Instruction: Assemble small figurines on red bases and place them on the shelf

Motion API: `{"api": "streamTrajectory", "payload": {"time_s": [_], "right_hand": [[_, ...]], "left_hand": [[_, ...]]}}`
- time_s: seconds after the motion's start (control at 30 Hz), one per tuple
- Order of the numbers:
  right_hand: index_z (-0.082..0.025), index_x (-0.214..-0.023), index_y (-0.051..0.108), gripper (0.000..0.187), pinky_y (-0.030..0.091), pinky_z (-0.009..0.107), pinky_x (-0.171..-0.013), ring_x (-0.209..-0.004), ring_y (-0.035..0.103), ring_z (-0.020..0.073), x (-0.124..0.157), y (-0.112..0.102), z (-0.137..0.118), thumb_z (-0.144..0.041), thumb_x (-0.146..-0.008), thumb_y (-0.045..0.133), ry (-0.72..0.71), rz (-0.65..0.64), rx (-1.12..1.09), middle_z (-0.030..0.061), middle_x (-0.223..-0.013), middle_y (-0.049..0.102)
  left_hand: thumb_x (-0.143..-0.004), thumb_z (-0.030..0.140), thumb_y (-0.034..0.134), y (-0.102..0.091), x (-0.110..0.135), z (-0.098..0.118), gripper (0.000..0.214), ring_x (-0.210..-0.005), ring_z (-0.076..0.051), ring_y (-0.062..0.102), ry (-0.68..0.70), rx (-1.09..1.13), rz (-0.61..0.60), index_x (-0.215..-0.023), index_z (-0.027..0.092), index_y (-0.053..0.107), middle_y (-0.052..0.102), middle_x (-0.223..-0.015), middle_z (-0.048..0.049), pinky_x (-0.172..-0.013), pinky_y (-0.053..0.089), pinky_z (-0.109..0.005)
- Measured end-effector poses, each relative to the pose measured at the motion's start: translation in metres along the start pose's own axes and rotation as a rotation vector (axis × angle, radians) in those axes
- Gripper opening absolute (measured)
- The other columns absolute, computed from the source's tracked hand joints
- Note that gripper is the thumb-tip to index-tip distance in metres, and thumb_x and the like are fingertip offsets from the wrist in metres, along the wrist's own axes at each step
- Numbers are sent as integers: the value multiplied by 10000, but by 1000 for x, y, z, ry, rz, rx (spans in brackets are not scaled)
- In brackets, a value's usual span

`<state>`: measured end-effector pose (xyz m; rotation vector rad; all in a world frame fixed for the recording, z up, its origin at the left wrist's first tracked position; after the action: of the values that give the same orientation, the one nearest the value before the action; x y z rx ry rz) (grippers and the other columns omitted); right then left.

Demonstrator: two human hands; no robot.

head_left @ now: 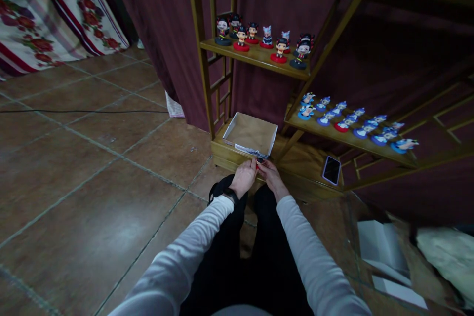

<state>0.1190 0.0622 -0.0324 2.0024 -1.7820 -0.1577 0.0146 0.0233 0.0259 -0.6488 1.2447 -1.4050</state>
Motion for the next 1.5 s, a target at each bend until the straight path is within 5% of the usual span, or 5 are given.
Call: {"api": "streamTrajectory", "payload": {"time_s": [0.67, 0.9, 1.13, 1.33, 1.5], "right_hand": [[-220, -833, 609, 353, 452, 305, -812, -832, 600, 157, 4, -7, -4, -284, -519, 757, -79, 49, 90, -9, -832, 666], [-220, -847, 622, 356, 458, 318, -784, -811, 606, 173, 9, -1, -11, -315, -531, 755, -67, 47, 80, 7, -847, 678], [-199, -760, 609, 263, 473, 324, -766, -743, 605, 147, 12, 8, -18, -327, -572, 742, -94, 9, 5, -1, -792, 659], [-181, -795, 640, 265, 477, 334, -798, -764, 621, 145, 12, 8, -16, -341, -601, 724, -55, -21, 5, 23, -867, 664], [-184, -830, 643, 290, 489, 334, -779, -767, 626, 152, 10, 6, -15, -323, -593, 734, -35, -3, -31, 32, -892, 666]], "left_hand": [[-889, 182, 329, 0, 5, 11, 459, -977, -233, 521, 91, -80, -34, -1337, 80, 320, 548, -1027, -171, -846, 379, -356], [-815, 231, 502, -1, -6, -7, 431, -981, -203, 566, -70, 511, -12, -1243, 177, 481, 597, -1083, -112, -860, 422, -300], [-708, 196, 618, 33, -20, -30, 263, -611, -115, 578, -461, 1309, -41, -956, 112, 648, 650, -694, -25, -623, 474, -231], [-624, 233, 712, 41, -22, -34, 273, -525, -75, 532, -582, 1494, -3, -854, 92, 669, 645, -672, -32, -517, 420, -187], [-594, 209, 737, 42, -23, -34, 276, -548, -80, 561, -607, 1598, -83, -834, 92, 671, 659, -715, -53, -545, 450, -197]]}}
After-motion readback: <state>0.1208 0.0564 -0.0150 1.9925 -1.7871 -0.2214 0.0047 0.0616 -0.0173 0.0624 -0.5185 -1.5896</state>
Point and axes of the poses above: each hand's wrist, its own x-axis away from the middle knuckle, its own y-axis out of the palm, z = x × y, the point moved 6 cm from there along -x, towards the middle knuckle
